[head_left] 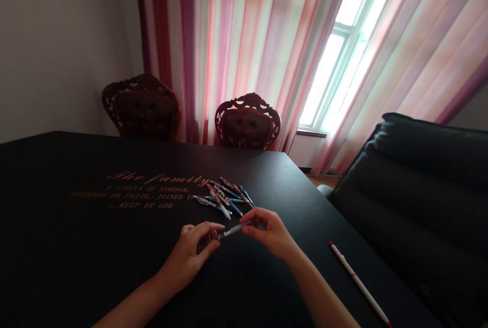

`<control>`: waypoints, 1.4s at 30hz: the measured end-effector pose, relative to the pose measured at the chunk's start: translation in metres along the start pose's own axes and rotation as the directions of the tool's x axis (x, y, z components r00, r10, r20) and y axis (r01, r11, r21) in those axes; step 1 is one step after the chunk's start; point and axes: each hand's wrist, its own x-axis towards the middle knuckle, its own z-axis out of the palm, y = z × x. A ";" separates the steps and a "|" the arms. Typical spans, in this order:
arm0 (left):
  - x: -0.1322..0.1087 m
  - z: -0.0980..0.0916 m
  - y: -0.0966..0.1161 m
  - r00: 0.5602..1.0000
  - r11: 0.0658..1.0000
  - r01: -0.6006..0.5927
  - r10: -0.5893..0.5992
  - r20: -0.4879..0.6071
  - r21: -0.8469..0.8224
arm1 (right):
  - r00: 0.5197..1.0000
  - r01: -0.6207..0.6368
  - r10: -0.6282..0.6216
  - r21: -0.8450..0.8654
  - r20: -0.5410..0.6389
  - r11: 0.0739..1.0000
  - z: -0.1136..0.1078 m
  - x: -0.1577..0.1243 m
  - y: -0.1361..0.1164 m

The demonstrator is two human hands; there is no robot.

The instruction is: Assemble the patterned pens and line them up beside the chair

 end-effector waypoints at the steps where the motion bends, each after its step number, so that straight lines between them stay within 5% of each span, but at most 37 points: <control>1: 0.000 0.000 0.001 1.000 1.000 0.001 -0.001 0.012 0.004 | 1.000 -0.001 0.001 -0.002 0.002 1.000 0.000 0.000 0.000; 15: 0.001 -0.003 0.004 0.998 0.998 -0.059 0.058 0.031 0.038 | 1.000 -0.024 0.024 0.003 0.016 1.000 0.007 -0.001 -0.003; 22: 0.001 -0.002 0.001 0.994 0.993 -0.109 0.108 0.023 0.051 | 0.999 -0.030 0.033 -0.249 0.008 0.968 0.016 -0.003 -0.002; 42: 0.001 -0.004 0.000 0.996 0.995 -0.089 0.088 0.026 0.037 | 0.998 0.052 -0.043 -0.210 0.044 0.976 0.018 -0.004 -0.006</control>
